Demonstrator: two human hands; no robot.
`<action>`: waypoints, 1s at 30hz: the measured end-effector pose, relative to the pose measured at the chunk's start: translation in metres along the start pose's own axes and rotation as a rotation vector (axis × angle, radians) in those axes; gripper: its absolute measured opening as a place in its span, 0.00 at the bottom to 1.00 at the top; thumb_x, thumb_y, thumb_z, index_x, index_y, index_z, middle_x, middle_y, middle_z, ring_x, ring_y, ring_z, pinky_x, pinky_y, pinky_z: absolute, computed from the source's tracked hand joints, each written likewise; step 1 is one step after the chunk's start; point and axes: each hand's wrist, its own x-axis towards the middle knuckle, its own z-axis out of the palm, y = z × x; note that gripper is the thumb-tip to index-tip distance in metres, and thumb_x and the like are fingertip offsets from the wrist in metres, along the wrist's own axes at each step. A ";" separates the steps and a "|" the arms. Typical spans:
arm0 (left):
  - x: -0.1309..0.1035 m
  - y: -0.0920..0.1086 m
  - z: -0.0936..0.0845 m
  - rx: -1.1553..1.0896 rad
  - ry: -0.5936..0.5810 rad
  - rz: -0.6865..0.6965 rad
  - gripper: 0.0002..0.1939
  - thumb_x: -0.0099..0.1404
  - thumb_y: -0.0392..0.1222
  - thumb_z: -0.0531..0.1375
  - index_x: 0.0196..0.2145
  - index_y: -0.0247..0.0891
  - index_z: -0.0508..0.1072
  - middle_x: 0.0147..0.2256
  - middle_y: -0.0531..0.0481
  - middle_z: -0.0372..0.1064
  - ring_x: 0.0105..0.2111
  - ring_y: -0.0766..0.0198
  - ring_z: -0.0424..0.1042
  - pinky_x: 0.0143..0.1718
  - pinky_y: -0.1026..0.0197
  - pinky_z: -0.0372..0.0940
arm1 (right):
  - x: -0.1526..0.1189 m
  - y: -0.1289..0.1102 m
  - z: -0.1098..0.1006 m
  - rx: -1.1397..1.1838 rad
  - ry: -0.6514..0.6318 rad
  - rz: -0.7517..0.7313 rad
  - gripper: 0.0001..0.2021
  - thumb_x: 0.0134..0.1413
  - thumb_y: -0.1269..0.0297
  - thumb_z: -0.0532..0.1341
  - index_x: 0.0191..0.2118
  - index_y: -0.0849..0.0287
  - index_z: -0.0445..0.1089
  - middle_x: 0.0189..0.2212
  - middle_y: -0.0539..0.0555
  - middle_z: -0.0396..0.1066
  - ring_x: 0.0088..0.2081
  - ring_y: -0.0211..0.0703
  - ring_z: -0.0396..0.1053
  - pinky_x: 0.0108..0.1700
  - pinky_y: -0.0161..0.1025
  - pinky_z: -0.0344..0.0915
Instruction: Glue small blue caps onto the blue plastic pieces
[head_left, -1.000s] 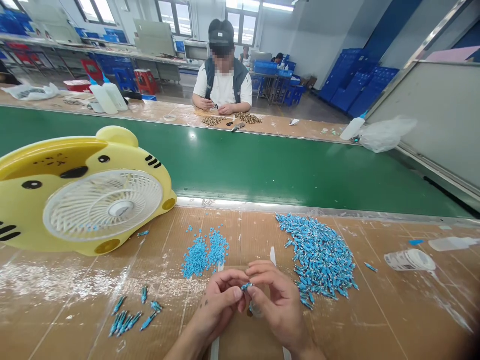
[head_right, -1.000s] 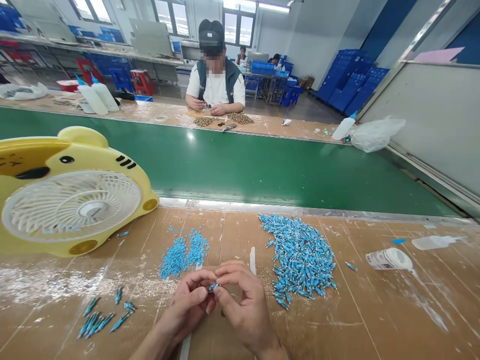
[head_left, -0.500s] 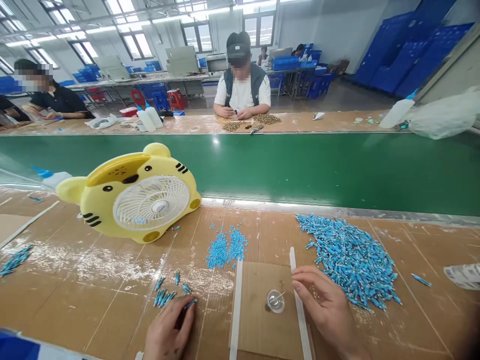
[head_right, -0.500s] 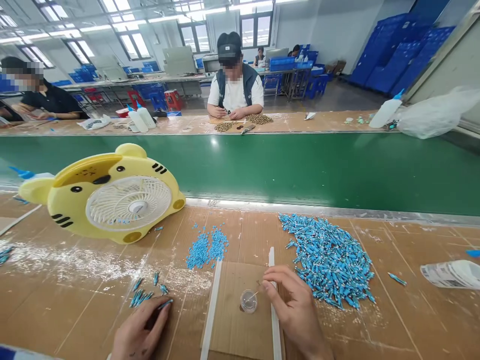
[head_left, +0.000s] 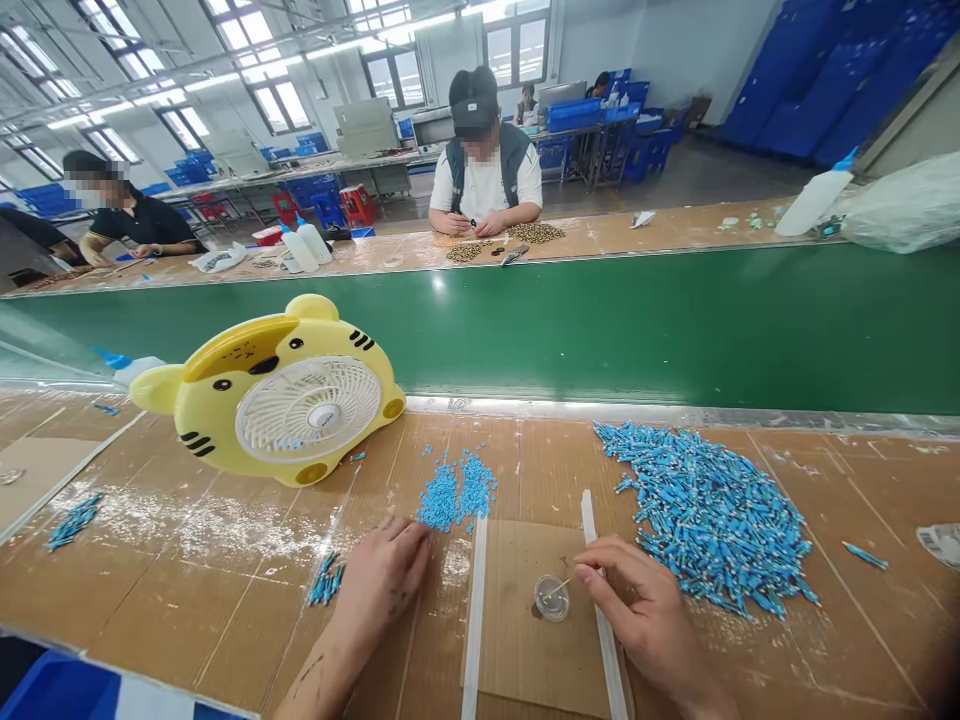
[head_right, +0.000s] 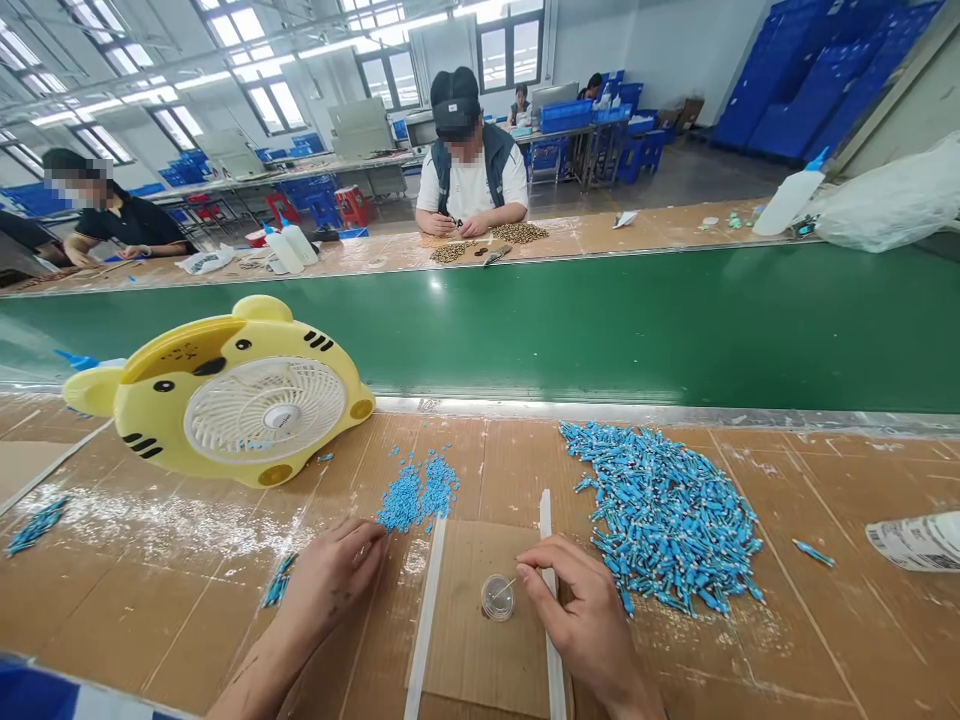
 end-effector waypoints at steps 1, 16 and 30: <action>0.009 0.005 0.001 0.025 -0.051 0.014 0.15 0.70 0.37 0.48 0.38 0.40 0.75 0.37 0.45 0.75 0.40 0.56 0.72 0.41 0.57 0.62 | 0.000 0.000 0.000 0.003 0.003 0.008 0.08 0.61 0.62 0.59 0.34 0.56 0.73 0.32 0.53 0.74 0.34 0.43 0.71 0.37 0.37 0.67; 0.038 0.017 -0.008 0.168 -0.375 -0.011 0.17 0.70 0.41 0.45 0.30 0.39 0.70 0.33 0.44 0.74 0.35 0.56 0.74 0.35 0.59 0.59 | 0.000 -0.007 -0.004 0.035 0.026 0.034 0.07 0.59 0.65 0.60 0.33 0.58 0.74 0.28 0.52 0.73 0.33 0.40 0.70 0.37 0.35 0.64; 0.047 0.012 -0.013 0.224 -0.489 0.085 0.17 0.69 0.37 0.45 0.31 0.37 0.72 0.33 0.41 0.74 0.36 0.52 0.76 0.35 0.57 0.60 | 0.003 -0.002 -0.004 0.013 -0.029 0.058 0.07 0.59 0.66 0.60 0.32 0.58 0.74 0.28 0.50 0.73 0.32 0.38 0.69 0.35 0.34 0.62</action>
